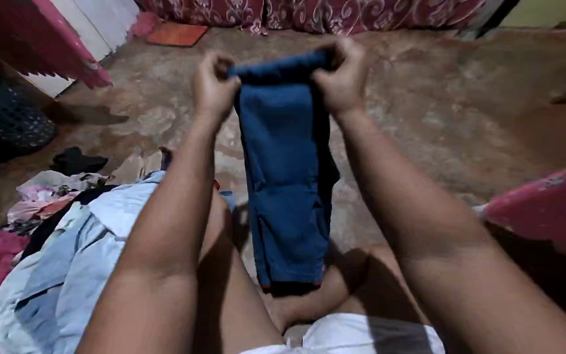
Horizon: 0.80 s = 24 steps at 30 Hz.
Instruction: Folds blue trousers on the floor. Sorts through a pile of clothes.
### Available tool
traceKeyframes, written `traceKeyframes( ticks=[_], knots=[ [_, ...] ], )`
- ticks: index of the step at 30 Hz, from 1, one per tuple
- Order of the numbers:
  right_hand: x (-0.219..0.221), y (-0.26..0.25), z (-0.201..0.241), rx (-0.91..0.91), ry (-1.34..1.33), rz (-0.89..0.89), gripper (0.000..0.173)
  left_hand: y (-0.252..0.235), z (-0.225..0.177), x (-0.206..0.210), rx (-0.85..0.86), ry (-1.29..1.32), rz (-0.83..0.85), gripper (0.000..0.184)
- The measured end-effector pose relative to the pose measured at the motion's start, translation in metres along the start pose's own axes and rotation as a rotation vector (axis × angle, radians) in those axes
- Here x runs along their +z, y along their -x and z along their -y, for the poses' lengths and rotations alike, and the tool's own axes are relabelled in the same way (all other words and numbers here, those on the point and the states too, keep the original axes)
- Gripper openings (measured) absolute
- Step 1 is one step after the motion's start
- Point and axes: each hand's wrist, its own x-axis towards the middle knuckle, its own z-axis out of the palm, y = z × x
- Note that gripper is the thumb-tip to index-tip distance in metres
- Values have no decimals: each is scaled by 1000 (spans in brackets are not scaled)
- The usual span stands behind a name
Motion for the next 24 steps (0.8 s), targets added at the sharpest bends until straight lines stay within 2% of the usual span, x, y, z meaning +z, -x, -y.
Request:
traceKeyframes(
  ticks=[3,5,7,8,9,11,13,15,17,19,21,24],
  knots=[
    [58,21,-94,280,84,106,39,-9,72,76,-250,-65,225,58],
    [79,41,-153,475,148,169,49,5,103,117,-396,-125,359,69],
    [84,57,-196,645,173,250,68,36,121,147,-435,-113,361,70],
    [85,63,-210,702,194,274,70,58,124,158,-433,-104,339,68],
    [84,70,-219,701,224,297,65,84,122,168,-422,-126,327,66],
    [85,91,-232,511,274,426,52,146,106,190,-409,-200,397,65],
    [91,120,-246,229,303,653,49,206,82,215,-391,-264,569,64],
    [93,154,-263,116,384,842,50,255,68,240,-360,-317,766,65],
    [81,180,-279,215,481,953,52,283,75,254,-302,-386,916,64],
    [62,190,-275,335,553,954,53,285,90,247,-214,-433,949,58],
    [45,192,-265,452,588,946,55,265,101,225,-167,-487,986,54],
    [23,199,-233,599,632,1000,59,228,123,187,-205,-586,1024,52]
  ],
)
